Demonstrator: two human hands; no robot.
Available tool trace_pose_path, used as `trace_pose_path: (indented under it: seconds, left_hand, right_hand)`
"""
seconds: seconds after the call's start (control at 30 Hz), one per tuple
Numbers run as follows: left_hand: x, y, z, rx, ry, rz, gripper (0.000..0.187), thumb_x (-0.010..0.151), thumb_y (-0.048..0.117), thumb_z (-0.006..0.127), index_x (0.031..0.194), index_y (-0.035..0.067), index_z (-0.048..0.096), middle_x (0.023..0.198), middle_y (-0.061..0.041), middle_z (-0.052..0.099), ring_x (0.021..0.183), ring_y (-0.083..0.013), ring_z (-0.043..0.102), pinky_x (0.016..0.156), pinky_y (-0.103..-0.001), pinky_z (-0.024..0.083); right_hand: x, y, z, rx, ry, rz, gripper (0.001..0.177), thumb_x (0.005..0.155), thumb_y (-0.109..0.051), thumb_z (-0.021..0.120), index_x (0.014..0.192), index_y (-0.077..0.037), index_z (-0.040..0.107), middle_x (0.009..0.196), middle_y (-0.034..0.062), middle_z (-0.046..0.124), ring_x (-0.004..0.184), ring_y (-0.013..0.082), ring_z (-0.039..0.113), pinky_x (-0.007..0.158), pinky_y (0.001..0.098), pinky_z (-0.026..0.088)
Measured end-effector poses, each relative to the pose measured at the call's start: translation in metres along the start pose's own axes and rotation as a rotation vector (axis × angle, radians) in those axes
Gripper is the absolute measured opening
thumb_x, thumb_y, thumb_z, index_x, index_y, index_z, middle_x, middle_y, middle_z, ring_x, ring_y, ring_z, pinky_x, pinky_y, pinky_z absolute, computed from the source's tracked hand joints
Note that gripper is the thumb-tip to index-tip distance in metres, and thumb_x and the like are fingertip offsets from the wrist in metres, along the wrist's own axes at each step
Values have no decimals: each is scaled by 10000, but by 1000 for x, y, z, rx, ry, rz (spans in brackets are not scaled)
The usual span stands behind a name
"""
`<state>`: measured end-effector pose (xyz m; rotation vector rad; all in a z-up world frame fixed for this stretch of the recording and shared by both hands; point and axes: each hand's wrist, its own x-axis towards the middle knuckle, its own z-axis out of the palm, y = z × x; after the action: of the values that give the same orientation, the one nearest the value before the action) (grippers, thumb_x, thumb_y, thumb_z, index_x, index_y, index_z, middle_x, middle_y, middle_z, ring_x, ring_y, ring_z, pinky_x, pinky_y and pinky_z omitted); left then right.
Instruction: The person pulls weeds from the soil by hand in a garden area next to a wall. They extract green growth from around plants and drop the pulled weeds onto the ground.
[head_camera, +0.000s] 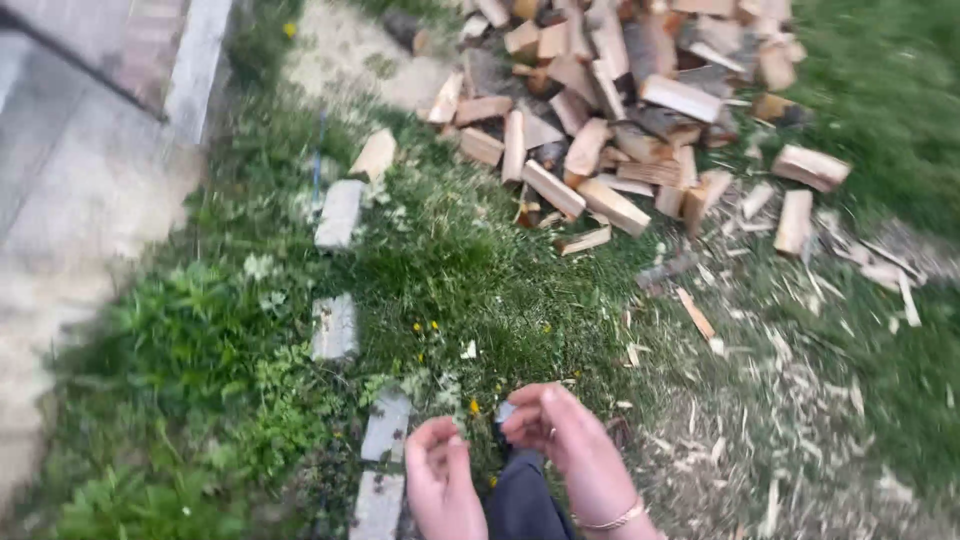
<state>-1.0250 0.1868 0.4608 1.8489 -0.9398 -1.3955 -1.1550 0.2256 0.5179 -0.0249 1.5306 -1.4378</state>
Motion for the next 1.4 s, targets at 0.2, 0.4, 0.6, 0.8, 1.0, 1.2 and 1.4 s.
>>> trace_pose_path:
  seconds: [0.2, 0.4, 0.6, 0.8, 1.0, 1.2, 1.4]
  left_hand:
    - [12, 13, 93, 22, 13, 66, 228, 869, 133, 628, 1074, 161, 724, 973, -13, 773, 840, -165, 732, 776, -281, 562]
    - [-3, 40, 145, -66, 161, 68, 175, 908, 148, 609, 1036, 152, 729, 963, 16, 748, 867, -130, 700, 803, -269, 540]
    - [-23, 25, 219, -196, 313, 24, 183, 886, 131, 599, 1027, 136, 716, 918, -2, 740, 788, -110, 685, 765, -249, 536]
    - [-36, 42, 226, -277, 405, 98, 183, 896, 125, 596, 1038, 146, 710, 940, 7, 738, 806, -128, 690, 781, -275, 560]
    - [17, 12, 168, -398, 627, -68, 238, 856, 66, 602, 1053, 125, 723, 941, -37, 740, 799, -145, 688, 789, -262, 544]
    - [108, -33, 151, -572, 817, -95, 217, 943, 102, 590, 1135, 60, 681, 956, -106, 692, 801, -175, 666, 755, -295, 575]
    - [166, -21, 119, -622, 967, -117, 219, 921, 90, 624, 1121, 23, 685, 981, -121, 744, 717, -183, 689, 704, -278, 557]
  right_hand:
    - [88, 10, -60, 17, 70, 294, 498, 1011, -251, 462, 1164, 157, 703, 909, 344, 749, 837, 374, 700, 814, 439, 559]
    - [151, -18, -100, -73, -149, 294, 546, 1089, -310, 364, 1274, 132, 626, 971, 360, 710, 936, 423, 669, 884, 523, 527]
    - [182, -86, -121, -181, -265, 233, 495, 1080, -272, 404, 1224, 128, 657, 958, 317, 728, 884, 401, 691, 870, 502, 546]
    - [191, -120, -92, -302, -357, 279, 515, 1144, -252, 303, 1274, 156, 590, 1013, 345, 668, 951, 433, 637, 936, 515, 515]
    - [203, -92, -20, -416, -542, 249, 532, 1080, -266, 361, 1185, 152, 673, 943, 320, 717, 910, 395, 676, 889, 495, 550]
    - [251, -51, 71, -621, -603, 253, 487, 1031, -294, 422, 1140, 92, 699, 916, 270, 760, 864, 342, 715, 847, 446, 591]
    - [279, -7, 136, -708, -668, 386, 471, 1020, -278, 433, 1133, 96, 698, 893, 306, 778, 863, 340, 735, 801, 404, 564]
